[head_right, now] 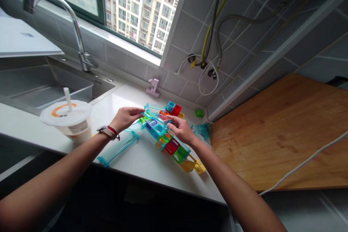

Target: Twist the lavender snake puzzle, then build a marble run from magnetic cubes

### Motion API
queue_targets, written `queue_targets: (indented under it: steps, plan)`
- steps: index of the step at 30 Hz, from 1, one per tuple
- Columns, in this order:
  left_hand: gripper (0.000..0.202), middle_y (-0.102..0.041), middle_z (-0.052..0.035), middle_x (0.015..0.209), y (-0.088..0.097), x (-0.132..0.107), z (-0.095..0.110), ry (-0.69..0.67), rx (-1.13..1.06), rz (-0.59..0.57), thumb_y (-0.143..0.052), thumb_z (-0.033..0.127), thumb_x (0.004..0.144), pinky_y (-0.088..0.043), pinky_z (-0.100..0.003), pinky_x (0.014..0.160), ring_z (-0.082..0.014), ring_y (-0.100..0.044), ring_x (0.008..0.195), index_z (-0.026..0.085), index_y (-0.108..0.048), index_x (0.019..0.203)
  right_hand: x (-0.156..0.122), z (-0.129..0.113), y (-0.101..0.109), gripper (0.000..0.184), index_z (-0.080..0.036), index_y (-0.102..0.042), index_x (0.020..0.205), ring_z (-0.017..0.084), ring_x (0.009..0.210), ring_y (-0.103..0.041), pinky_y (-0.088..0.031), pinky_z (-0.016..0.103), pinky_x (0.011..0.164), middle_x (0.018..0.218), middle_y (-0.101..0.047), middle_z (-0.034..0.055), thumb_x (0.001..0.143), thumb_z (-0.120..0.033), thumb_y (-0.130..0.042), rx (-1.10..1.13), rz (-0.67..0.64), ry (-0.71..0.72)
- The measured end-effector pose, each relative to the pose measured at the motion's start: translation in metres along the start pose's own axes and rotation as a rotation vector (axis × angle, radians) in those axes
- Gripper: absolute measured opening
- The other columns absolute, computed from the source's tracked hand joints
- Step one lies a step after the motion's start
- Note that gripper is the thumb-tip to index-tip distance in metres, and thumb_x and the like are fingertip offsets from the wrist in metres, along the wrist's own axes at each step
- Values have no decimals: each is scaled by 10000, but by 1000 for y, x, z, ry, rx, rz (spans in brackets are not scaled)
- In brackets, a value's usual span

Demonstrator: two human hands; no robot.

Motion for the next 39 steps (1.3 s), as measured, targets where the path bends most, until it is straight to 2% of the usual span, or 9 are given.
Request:
queue_targets:
  steps: [7, 13, 20, 27, 33, 39]
  plan:
    - [352, -819, -75, 998, 1, -2, 3, -6, -2, -5, -806, 411, 733, -622, -398, 944, -264, -783, 941, 186, -818, 1003, -2, -3, 1, 490, -201, -656, 1303, 267, 1091, -713, -556, 433, 976, 1180, -766, 97, 889, -458, -712, -5, 9, -3]
    - [390, -820, -77, 970, 2, -1, 5, -8, -2, -14, -817, 460, 720, -627, -407, 934, -265, -784, 930, 188, -816, 1001, -12, -2, 12, 493, -199, -654, 1302, 254, 1044, -714, -550, 430, 969, 1119, -759, 89, 895, -472, -706, -108, 56, -33]
    - [355, -818, -76, 994, 3, -3, 8, -33, 22, -17, -803, 410, 742, -624, -402, 937, -263, -782, 941, 188, -814, 1018, -19, -2, 9, 499, -195, -662, 1298, 243, 1023, -706, -555, 409, 951, 1091, -745, 87, 892, -483, -700, -175, 70, -56]
    - [329, -816, -81, 1008, 4, -6, 7, -35, 18, -11, -778, 390, 769, -628, -403, 929, -261, -781, 940, 185, -812, 1025, -29, -11, 14, 478, -211, -660, 1293, 263, 1113, -682, -550, 438, 982, 1195, -727, 114, 904, -487, -690, -224, 158, -43]
    - [342, -819, -73, 985, 4, -2, -1, -12, 31, -24, -781, 442, 764, -637, -403, 897, -270, -782, 924, 212, -818, 1014, -74, -19, 51, 482, -230, -635, 1322, 275, 1147, -670, -540, 459, 1002, 1244, -714, 122, 920, -492, -675, -245, 362, -27]
    - [335, -817, -69, 1006, 3, 1, 2, -22, 50, -29, -768, 441, 767, -635, -390, 884, -260, -781, 919, 218, -817, 1012, -136, 3, 83, 488, -228, -647, 1291, 292, 1145, -677, -541, 483, 1013, 1241, -718, 135, 897, -513, -686, -215, 499, -146]
Point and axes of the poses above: each hand's wrist, its own x-axis towards the middle knuckle, its own y-axis out of the back of the hand, z = x × y, the point moved 5 cm from there along x, towards the middle knuckle
